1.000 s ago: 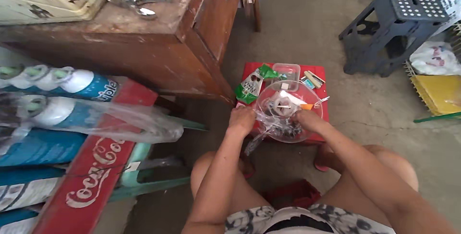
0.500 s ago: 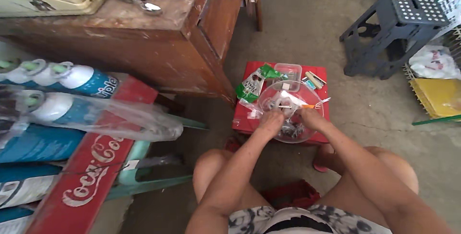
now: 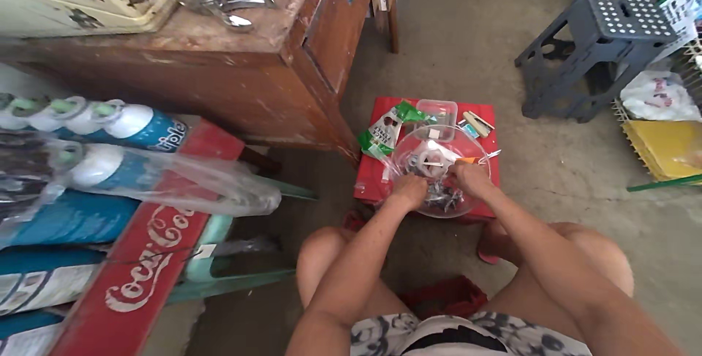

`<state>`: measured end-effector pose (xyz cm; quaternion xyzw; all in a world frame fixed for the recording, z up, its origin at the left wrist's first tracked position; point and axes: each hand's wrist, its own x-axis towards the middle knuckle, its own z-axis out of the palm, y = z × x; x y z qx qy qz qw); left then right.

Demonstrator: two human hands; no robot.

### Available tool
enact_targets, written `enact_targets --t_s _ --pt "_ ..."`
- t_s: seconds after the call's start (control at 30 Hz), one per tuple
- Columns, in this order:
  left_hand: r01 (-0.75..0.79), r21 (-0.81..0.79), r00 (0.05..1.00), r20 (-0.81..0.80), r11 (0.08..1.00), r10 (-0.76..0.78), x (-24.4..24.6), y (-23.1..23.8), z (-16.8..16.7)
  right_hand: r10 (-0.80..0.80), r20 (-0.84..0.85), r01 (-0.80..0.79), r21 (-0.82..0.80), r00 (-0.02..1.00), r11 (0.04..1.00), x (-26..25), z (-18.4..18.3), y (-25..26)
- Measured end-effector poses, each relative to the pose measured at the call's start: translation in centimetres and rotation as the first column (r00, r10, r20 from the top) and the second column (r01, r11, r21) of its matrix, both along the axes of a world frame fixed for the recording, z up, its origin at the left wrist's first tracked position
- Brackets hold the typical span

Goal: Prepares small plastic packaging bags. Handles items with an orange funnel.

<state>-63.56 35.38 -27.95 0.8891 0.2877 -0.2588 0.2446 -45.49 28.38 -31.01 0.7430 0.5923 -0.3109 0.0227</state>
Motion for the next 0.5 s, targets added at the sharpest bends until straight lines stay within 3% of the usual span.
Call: enact_targets --t_s 0.3,0.4,0.5 --pt "-0.03 -0.003 0.999 0.013 1.0 0.03 -0.5 0.4 0.2 -0.027 -0.164 0.032 0.031 0.986 0.999 2.2 3.5 -0.6" --pt "-0.055 0.013 0.987 0.151 0.998 0.052 -0.3 0.3 0.5 -0.043 -0.281 0.069 0.085 0.959 0.994 2.9 3.3 -0.9" --pt "-0.134 -0.039 0.913 0.383 0.99 0.138 0.2 -0.1 1.3 -0.014 -0.365 0.079 0.166 0.931 0.983 2.8 3.7 -1.2"
